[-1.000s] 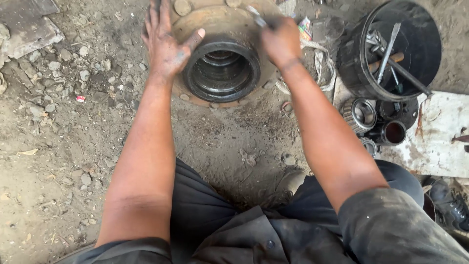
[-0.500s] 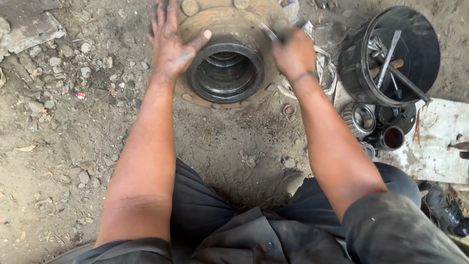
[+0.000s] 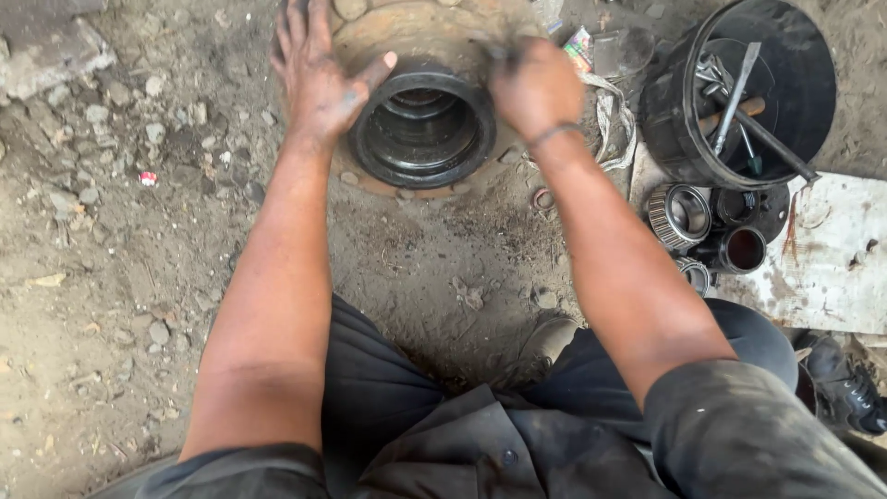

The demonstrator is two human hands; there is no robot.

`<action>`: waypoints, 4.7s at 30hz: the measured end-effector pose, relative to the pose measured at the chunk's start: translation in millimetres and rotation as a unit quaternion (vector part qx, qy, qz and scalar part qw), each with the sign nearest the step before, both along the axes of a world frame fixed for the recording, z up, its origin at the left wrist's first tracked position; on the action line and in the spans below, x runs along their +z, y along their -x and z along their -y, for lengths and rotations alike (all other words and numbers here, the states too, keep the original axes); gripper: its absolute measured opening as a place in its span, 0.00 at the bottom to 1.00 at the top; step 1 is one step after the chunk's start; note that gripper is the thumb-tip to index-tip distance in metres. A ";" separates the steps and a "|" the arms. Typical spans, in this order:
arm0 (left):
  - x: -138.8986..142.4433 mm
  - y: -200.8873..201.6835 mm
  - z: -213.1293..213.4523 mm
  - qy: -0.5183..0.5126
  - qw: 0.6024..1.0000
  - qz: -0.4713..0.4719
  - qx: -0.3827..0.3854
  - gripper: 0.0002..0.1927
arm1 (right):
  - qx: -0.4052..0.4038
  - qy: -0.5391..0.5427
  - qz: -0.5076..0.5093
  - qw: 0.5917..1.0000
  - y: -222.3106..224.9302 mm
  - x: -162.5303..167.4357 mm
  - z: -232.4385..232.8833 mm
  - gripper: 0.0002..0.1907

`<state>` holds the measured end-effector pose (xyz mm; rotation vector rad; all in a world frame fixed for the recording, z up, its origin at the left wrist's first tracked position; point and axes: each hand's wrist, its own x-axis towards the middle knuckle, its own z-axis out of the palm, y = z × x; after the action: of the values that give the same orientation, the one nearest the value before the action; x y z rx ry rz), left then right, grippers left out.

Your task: The person uses a wire brush to clean the inner surface of a wheel hub. They hold the hub with one hand and scrub the interior with the other, rotating the hub to access different areas.

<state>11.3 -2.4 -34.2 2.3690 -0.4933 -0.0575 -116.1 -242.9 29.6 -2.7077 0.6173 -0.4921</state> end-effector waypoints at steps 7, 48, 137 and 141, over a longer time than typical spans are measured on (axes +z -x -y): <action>-0.1 -7.2 -6.2 0.032 0.999 0.003 -0.010 0.57 | 0.008 -0.015 -0.005 1.000 -10.7 -1.9 -3.7 0.11; -8.7 -4.2 1.1 0.040 0.999 -0.002 0.001 0.58 | 0.024 -0.017 -0.037 0.999 -16.9 -7.0 -7.5 0.11; 15.4 22.5 23.3 0.037 0.999 -0.004 -0.025 0.52 | 0.036 0.068 0.067 0.995 24.8 -11.3 5.6 0.09; 17.2 23.0 22.3 0.052 0.998 0.001 -0.039 0.51 | 0.005 0.094 0.047 0.994 27.6 -15.5 7.0 0.11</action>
<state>-11.7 -24.8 -17.0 2.2475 -0.5758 -0.0625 -143.7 -249.9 14.1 -2.8417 0.5561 -0.7029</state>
